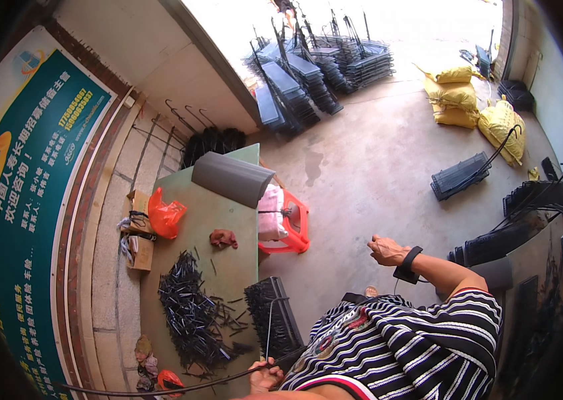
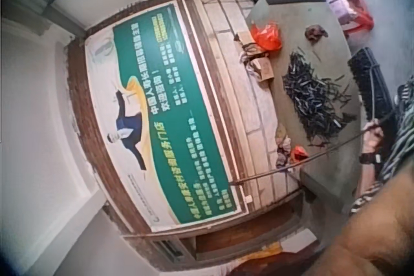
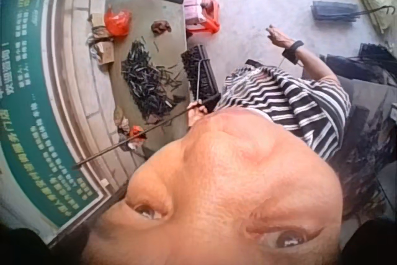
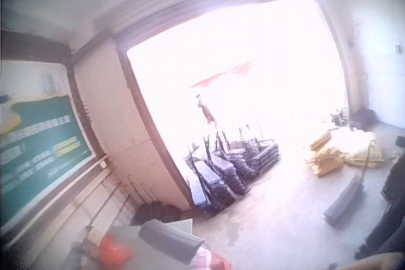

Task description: The person inserts black bristles into a broom head, then moves the finished broom to a stack. They handle a roll of gray material and a metal mesh frame, placing them on a table. The person continues inserting bristles into the broom head.

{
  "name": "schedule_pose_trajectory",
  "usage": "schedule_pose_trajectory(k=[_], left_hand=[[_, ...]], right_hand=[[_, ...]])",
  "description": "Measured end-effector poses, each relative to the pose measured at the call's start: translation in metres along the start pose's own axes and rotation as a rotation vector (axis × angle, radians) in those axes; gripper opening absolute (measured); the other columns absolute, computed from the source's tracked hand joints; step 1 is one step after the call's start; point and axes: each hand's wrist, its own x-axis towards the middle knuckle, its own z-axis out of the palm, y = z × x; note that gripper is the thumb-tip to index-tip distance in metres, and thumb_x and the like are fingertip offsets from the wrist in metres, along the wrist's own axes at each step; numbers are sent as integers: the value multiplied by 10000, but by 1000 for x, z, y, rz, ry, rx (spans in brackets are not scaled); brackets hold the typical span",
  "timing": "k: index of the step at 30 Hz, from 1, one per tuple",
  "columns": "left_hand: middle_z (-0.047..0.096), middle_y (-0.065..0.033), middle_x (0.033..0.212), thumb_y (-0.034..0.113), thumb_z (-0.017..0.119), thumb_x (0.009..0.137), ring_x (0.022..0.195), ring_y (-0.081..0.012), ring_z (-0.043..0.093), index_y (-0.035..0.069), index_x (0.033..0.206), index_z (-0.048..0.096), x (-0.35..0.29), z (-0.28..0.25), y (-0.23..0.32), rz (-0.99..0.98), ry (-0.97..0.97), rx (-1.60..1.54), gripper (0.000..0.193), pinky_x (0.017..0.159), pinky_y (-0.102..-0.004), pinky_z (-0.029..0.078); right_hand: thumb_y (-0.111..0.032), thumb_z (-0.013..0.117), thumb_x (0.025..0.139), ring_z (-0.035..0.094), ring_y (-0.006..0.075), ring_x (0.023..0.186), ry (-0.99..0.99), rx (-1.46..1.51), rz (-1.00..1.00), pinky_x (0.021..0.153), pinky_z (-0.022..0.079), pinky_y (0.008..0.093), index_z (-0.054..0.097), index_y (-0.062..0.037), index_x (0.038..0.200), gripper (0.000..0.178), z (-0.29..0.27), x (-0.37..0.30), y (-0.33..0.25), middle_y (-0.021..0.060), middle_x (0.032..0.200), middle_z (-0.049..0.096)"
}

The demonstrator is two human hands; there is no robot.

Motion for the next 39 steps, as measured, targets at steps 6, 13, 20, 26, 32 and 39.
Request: schedule_pose_trajectory(k=[6,13,20,26,32,39], left_hand=[[386,-49,605,237,534,704,645,-221,408,72,812,509,53,58,25,-127,-110,114,198,661,-367,390],[410,-42,599,210,532,753,632,-196,440,61,845,516,118,112,63,-288,-309,186,175,655,-367,430],[406,-21,570,208,544,753,569,-171,449,81,830,509,159,196,95,-258,-308,365,152,583,-346,465],[400,-6,544,229,539,764,516,-167,443,91,815,511,197,255,117,-256,-296,415,150,552,-336,460],[403,-5,562,233,522,774,540,-165,433,92,824,503,222,321,138,-282,-284,353,150,574,-337,447],[377,2,567,245,523,765,557,-157,415,89,834,495,247,416,151,-183,-266,328,173,573,-314,412]], right_hand=[[-160,563,791,538,351,875,138,92,71,760,447,404,551,32,996,281,-53,-4,8,204,932,538],[-143,570,804,548,345,866,171,130,17,753,451,397,537,22,1050,299,-95,53,-1,193,990,538],[-130,581,789,542,370,856,224,63,180,742,459,405,529,30,1035,298,-128,71,33,210,977,522],[-113,567,783,536,393,876,282,34,367,764,455,428,515,25,1039,295,-157,73,61,220,1033,507],[-90,583,764,543,389,852,414,-15,488,731,461,433,518,5,1049,308,-188,90,142,194,1025,507],[-67,582,759,545,389,840,372,-125,552,721,464,433,515,13,995,258,-270,135,247,200,987,490]])
